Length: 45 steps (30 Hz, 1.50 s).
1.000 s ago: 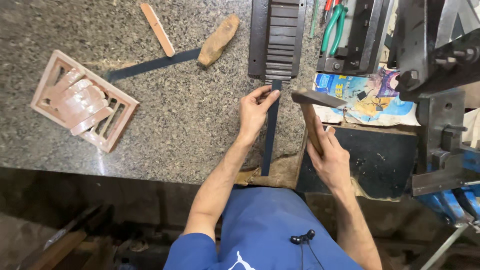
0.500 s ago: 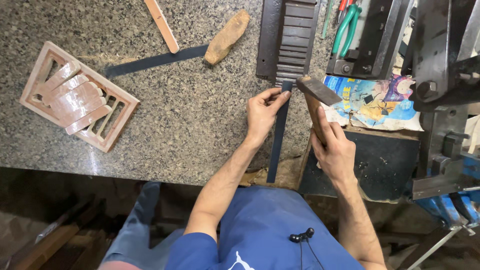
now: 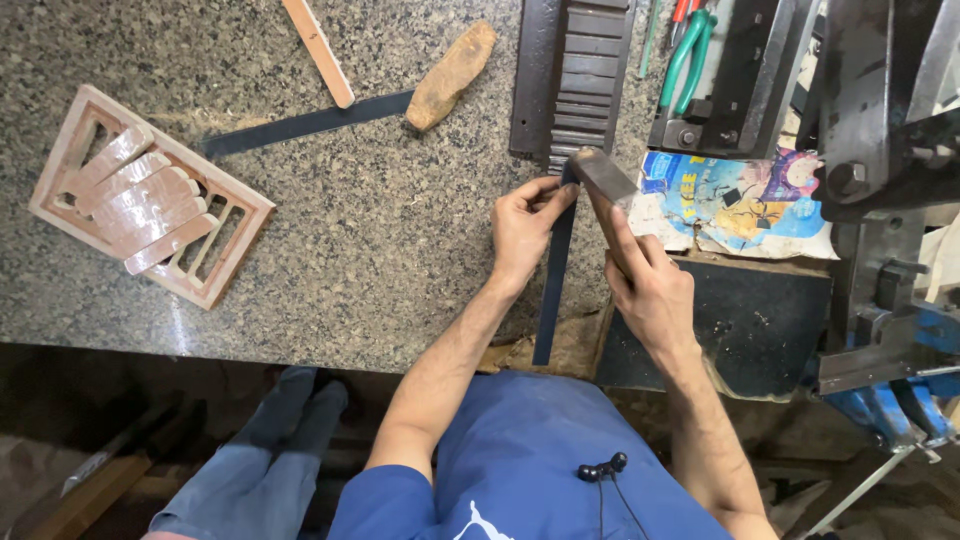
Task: The person assembles small wooden pieces into a wooden tray using pliers and a hammer. They place the pieces into slots, secure them with metal pins, and tap the pins with a hammer to complete the assembly.
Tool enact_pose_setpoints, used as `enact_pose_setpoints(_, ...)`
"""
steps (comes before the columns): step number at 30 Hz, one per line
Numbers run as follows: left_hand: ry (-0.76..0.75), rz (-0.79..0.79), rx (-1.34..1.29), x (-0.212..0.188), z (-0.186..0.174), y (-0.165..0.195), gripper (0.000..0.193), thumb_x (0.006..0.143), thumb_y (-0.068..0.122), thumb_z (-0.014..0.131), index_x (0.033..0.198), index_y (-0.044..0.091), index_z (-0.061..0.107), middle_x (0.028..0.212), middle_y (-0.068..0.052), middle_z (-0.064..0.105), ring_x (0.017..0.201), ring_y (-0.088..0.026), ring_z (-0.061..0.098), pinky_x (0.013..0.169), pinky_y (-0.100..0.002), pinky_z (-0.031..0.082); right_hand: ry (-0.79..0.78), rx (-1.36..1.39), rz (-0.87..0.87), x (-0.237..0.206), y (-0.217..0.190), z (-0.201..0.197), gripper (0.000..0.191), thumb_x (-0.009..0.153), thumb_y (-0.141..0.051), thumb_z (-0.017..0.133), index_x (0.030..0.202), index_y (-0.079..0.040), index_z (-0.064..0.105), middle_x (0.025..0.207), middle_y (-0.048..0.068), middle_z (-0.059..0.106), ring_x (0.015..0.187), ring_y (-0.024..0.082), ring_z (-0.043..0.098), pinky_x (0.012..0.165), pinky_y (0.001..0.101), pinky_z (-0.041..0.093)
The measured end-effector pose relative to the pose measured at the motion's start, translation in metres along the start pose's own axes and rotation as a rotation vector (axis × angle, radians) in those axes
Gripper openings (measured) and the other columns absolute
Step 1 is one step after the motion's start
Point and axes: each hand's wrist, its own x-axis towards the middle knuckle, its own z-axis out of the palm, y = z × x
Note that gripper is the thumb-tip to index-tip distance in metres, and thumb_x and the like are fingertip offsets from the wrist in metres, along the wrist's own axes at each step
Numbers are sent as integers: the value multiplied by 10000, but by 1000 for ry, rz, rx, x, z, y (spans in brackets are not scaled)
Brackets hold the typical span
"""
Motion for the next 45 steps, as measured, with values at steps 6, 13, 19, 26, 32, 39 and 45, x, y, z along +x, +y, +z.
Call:
enact_pose_setpoints(6,3,32,100,0,-3,1,232,932,150,765,1106,-4,763,865,-20,777,752,-31,672,637,-203,533,-10,22,-28,6,-7,-1,698,910,-121,749,1557,-189,494,979,101,625,706,298,642,615,410,544)
enact_pose_setpoints(13,16,84,40,2,0,-11,219,945,121,743,1052,-70,751,844,-3,743,769,-30,630,670,-214,523,-42,116,6,14,-7,4,733,908,-126,786,1576,-185,489,903,128,603,729,309,637,646,418,529)
enact_pose_setpoints(19,-40,30,-38,-3,-6,-8,242,945,125,761,1111,-49,736,924,-23,742,788,-54,633,690,-221,522,-1,795,447,-42,26,1,750,923,-89,720,1601,-201,420,948,106,675,673,137,613,565,316,504)
enact_pose_setpoints(26,-244,173,94,-41,11,13,222,1057,154,596,1224,11,571,929,-34,714,842,-84,662,771,-235,540,124,1164,911,-159,105,-7,734,879,-102,683,1562,-241,453,753,53,639,467,118,565,377,290,446)
enact_pose_setpoints(32,-340,156,270,-100,54,44,135,1036,128,599,1111,19,619,771,-5,588,657,-80,563,586,-254,470,468,-18,636,-195,119,-14,408,911,-185,750,1305,-110,674,1106,159,689,936,293,679,771,382,559)
enact_pose_setpoints(39,-479,102,100,-135,86,54,312,1074,230,574,916,-24,662,622,-16,519,529,-77,445,484,-260,332,244,666,398,-184,72,-6,261,967,-195,684,1190,-63,705,1018,123,696,938,263,724,822,365,592)
enact_pose_setpoints(45,-543,94,-235,-146,81,42,378,1098,270,571,906,-50,637,646,-55,510,549,-117,453,530,-290,375,114,791,221,-193,56,8,263,998,-223,703,1208,-66,707,1039,134,714,974,305,712,833,388,572)
